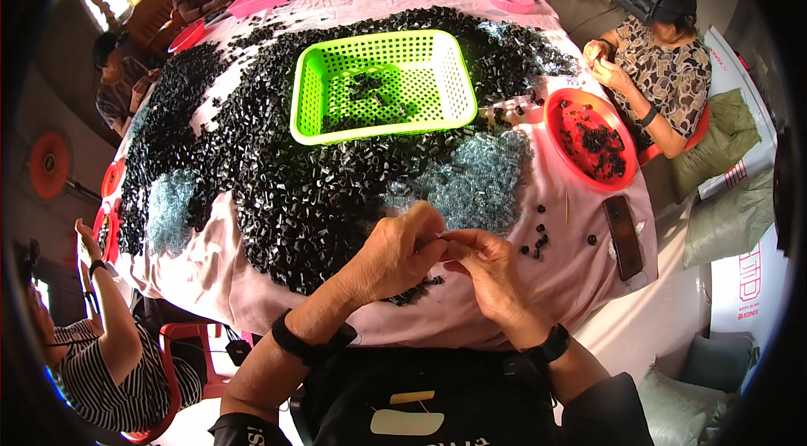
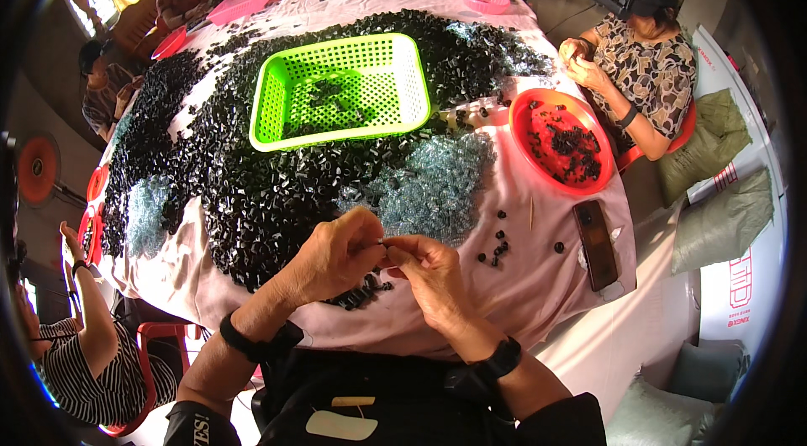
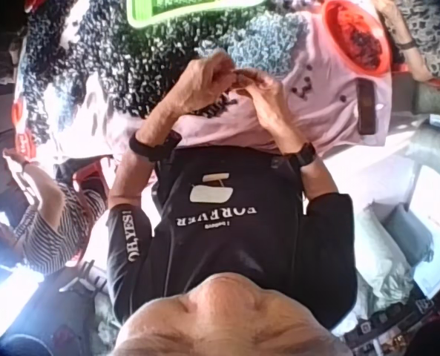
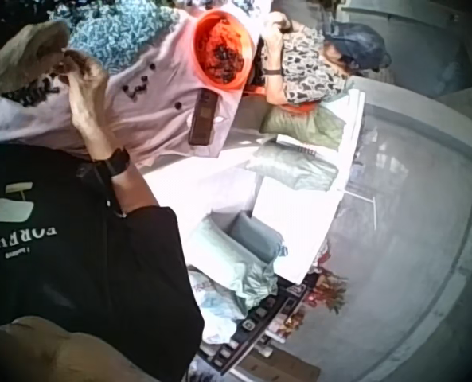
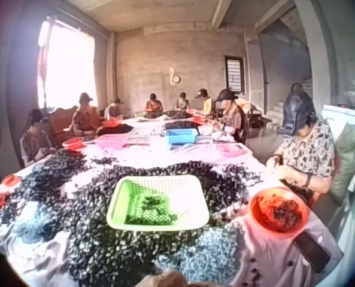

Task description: Sorting and assembling small black and blue plastic components on a table.

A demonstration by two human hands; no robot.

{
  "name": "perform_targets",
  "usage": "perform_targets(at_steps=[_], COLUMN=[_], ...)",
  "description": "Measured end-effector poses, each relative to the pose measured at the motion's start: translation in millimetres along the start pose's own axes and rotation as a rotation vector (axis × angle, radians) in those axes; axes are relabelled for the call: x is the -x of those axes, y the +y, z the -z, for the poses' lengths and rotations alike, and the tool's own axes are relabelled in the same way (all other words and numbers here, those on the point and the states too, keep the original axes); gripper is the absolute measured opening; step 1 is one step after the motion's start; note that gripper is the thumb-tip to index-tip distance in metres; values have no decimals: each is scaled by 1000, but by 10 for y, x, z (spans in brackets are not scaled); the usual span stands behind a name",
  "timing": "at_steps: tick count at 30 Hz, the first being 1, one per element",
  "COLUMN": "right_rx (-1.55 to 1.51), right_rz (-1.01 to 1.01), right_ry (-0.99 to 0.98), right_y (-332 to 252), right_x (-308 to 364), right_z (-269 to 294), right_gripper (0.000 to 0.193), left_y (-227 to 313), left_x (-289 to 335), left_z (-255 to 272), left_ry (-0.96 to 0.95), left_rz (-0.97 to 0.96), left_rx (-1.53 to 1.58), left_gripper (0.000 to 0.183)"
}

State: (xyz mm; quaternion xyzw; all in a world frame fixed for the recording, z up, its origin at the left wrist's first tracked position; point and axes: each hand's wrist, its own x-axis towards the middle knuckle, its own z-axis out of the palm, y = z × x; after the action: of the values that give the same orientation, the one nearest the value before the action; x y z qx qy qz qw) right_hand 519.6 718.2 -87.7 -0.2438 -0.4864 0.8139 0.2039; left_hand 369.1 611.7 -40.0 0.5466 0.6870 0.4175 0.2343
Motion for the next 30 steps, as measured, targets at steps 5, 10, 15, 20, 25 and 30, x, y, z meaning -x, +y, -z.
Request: perform_targets(at_steps=[5,10,15,20,25,30], right_rx=[60,63,29,-28,-26,15], right_rz=[40,22,-15,-33,-52,-85], right_ry=[-14,52,5,5,7,-4], right_y=[9,37,27,47,51,101], right_x=[8,18,34,42,51,55], right_z=[14,64,113,128,137,148], right_gripper=[21,23,25,25,25,24], left_y=[-31,-262,-475,-512,-562,-410], left_x=[13,24,161,171,167,166], left_z=[-28,-80,-204,-313,-316,-188], left_ry=[33,67,34,50,56,43], left_rz=[36,-30,-33,-9,-7,51], left_rx=[56,-119,-437,-496,-496,-385], left_gripper=[6,3,7,9,9,12])
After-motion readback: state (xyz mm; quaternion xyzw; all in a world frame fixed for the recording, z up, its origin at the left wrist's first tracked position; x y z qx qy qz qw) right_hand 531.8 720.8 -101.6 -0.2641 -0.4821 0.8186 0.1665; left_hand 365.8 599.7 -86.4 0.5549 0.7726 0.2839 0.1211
